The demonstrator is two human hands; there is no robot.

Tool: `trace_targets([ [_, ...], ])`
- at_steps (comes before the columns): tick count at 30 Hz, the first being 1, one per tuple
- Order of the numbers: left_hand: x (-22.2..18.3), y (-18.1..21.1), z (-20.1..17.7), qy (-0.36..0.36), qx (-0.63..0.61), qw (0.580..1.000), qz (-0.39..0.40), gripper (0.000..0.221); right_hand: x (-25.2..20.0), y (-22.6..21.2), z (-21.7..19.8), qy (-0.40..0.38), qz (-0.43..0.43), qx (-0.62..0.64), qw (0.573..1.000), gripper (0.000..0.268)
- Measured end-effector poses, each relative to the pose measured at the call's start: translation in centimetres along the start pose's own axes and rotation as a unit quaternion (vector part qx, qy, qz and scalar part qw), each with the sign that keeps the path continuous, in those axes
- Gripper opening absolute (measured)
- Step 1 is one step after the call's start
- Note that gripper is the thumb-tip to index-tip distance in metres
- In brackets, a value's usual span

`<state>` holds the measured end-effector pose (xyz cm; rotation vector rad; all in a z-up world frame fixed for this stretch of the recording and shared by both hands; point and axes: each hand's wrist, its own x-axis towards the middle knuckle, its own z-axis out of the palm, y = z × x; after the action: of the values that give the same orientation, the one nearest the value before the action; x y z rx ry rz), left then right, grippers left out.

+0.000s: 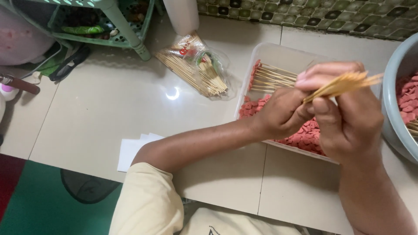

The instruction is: Skewering small pink food pieces onto wooden sticks for food preparation.

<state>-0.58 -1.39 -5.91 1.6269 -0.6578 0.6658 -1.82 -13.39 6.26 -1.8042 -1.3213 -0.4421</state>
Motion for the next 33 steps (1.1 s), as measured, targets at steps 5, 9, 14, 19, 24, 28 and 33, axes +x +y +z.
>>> trace_targets([
  [5, 0.2, 0.0, 0.0, 0.022, -0.015, 0.999, 0.042, 0.046, 0.1, -0.2, 0.2, 0.004, 0.000, -0.017, 1.000, 0.046],
  [9, 0.3, 0.4, -0.2, 0.002, -0.008, 1.000, 0.005, 0.044, -0.2, 0.1, 0.4, 0.019, 0.005, -0.016, 1.000, 0.044],
  [14, 0.3, 0.0, 0.1, -0.015, -0.020, 1.000, -0.016, 0.044, -0.7, 0.5, 0.8, 0.040, 0.015, -0.025, 0.999, 0.045],
  [19, 0.4, -0.1, 0.4, -0.009, -0.032, 0.999, -0.003, 0.044, -0.9, 0.6, 1.0, 0.047, 0.029, -0.017, 0.998, 0.044],
  [24, -0.2, -0.9, 0.6, -0.020, -0.025, 0.999, -0.013, 0.040, -0.9, 0.6, 1.1, 0.049, 0.023, -0.030, 0.998, 0.043],
  [28, 0.4, -0.2, 0.4, -0.023, -0.030, 0.999, -0.027, 0.039, -1.0, 0.6, 1.0, 0.053, 0.056, -0.013, 0.997, 0.036],
  [33, 0.6, 0.9, -0.6, -0.077, -0.159, 0.975, -0.134, 0.053, -0.3, 0.9, 0.1, 0.014, 0.138, 0.046, 0.989, 0.038],
])
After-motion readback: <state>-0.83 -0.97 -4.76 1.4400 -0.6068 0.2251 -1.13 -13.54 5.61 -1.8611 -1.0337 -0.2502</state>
